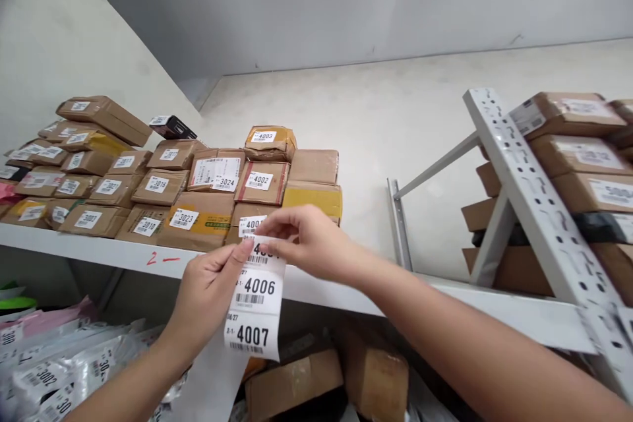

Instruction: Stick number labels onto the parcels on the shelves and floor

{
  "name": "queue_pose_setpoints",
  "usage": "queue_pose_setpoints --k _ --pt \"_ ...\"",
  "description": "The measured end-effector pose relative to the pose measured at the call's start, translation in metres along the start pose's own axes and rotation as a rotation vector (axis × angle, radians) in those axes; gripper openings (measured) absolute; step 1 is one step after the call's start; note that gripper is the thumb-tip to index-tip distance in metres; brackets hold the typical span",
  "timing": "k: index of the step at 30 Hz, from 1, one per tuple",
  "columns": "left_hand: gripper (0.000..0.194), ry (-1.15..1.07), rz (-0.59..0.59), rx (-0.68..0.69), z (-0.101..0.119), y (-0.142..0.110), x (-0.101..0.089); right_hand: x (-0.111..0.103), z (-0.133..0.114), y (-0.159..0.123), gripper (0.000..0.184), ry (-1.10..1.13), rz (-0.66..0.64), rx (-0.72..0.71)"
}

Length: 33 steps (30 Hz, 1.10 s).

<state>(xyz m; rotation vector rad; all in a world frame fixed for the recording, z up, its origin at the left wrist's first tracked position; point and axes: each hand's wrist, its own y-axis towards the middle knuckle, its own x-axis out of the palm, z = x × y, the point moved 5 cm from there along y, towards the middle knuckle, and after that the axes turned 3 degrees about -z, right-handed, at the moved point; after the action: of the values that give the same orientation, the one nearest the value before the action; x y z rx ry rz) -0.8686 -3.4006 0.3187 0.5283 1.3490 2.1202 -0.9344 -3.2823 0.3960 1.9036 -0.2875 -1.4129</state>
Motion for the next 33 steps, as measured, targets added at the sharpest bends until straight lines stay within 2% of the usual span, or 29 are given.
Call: queue_pose_setpoints --k 2,5,8,11,15,17,21,23,26,28,30,32,33 --pt "0.034 -0.13 -0.087 -0.121 -0.01 -0.011 0.018 0.007 0.019 -0.023 0.011 0.124 0.146 0.062" --pt "0.033 -0.191 -0.076 -0.22 -0.025 -0.028 0.034 0.018 0.041 -0.049 0.011 0.205 0.304 0.124" --pt "0.043 -0.113 -0.001 -0.223 -0.036 -0.04 0.039 0.027 0.044 -0.067 0.004 0.059 0.437 0.067" --pt "0.039 -0.163 -0.001 -0.232 -0.044 -0.045 0.042 0.033 0.035 -0.076 0.012 -0.14 0.548 -0.07" --pt "0.038 -0.246 -0.105 -0.304 -0.051 -0.044 0.043 0.029 0.033 -0.07 0.011 -0.182 0.55 -0.107" --pt "0.043 -0.152 -0.132 -0.319 -0.054 -0.044 0.039 0.022 0.033 -0.065 0.01 -0.179 0.54 -0.106" --pt "0.053 0.069 -0.161 -0.268 -0.057 -0.05 0.033 -0.005 0.038 -0.063 0.008 -0.234 0.703 -0.11" --pt "0.054 0.095 -0.165 -0.262 -0.06 -0.053 0.033 -0.013 0.044 -0.058 0.008 -0.276 0.686 -0.063" --pt "0.055 0.059 -0.14 -0.246 -0.063 -0.053 0.033 -0.013 0.053 -0.048 0.012 -0.453 0.566 0.001" --pt "0.055 0.033 -0.125 -0.236 -0.065 -0.05 0.033 -0.007 0.055 -0.045 0.012 -0.626 0.536 0.04" --pt "0.054 0.022 -0.123 -0.229 -0.065 -0.047 0.033 -0.002 0.053 -0.045 0.019 -0.784 0.557 0.076" --pt "0.052 0.026 -0.125 -0.214 -0.063 -0.045 0.033 0.0 0.049 -0.048 0.033 -0.9 0.64 0.096" --pt "0.052 0.033 -0.127 -0.201 -0.061 -0.044 0.033 0.0 0.047 -0.048 0.033 -0.939 0.661 0.086"
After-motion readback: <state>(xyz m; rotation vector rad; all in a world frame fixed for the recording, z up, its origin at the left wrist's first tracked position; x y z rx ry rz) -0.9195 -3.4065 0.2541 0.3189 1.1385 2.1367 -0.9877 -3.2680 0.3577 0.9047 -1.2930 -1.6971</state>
